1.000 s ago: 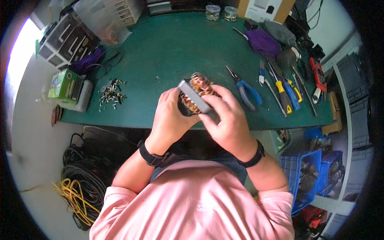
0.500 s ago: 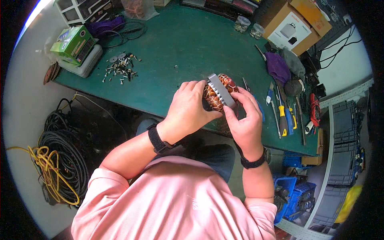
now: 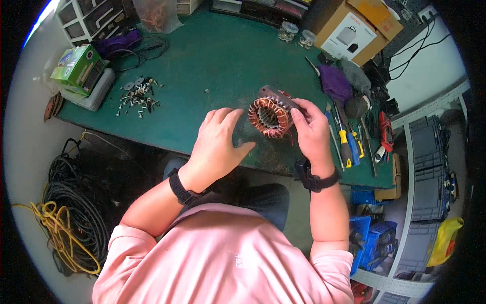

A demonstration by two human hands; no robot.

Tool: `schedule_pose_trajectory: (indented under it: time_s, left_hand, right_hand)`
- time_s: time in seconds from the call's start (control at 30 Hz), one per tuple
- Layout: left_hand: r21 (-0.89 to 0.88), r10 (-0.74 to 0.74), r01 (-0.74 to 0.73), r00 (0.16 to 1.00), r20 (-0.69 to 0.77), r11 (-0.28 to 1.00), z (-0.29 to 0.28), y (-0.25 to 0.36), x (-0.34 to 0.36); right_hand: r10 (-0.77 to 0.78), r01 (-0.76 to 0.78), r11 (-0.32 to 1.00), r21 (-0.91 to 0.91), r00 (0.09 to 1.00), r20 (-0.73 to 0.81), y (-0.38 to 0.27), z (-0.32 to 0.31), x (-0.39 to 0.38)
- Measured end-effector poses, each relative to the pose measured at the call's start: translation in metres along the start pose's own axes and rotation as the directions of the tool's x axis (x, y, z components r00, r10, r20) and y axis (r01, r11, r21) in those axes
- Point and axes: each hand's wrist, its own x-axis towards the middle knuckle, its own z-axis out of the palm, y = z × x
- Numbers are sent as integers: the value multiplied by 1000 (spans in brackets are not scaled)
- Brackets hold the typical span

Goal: The person handles a toroidal electrical component with copper windings on a green workbench. They rotate the component to inspect the windings and wires, then use a screwdriver to adjust a part of the assembly. Finally, they use a hammer to tap a small white cylindrical object placed on the component.

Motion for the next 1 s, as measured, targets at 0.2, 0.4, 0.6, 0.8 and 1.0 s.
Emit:
schedule_pose_trajectory:
  time_s: [0.2, 0.4, 0.6, 0.8, 1.0]
  left_hand:
    - [22, -32, 32, 999, -7, 999, -5, -13, -14]
    - [34, -29, 30, 999, -44, 999, -3, -19, -21]
    - [115, 21, -7, 993, -118, 993, -5, -27, -24]
    - [158, 8, 14, 991, -137, 987, -5, -29, -24]
    - [171, 15, 11, 988, -151, 985, -2, -30, -27]
  right_hand:
    - [106, -115, 987, 112, 991, 80, 14, -18, 24]
    - [267, -280, 956, 85, 953, 142, 1, -26, 41]
    - [315, -324, 946, 18, 930, 191, -4, -30, 56]
    - [264, -257, 964, -71, 958, 113, -8, -16, 63]
    - [302, -293, 950, -105, 950, 82, -14, -16, 63]
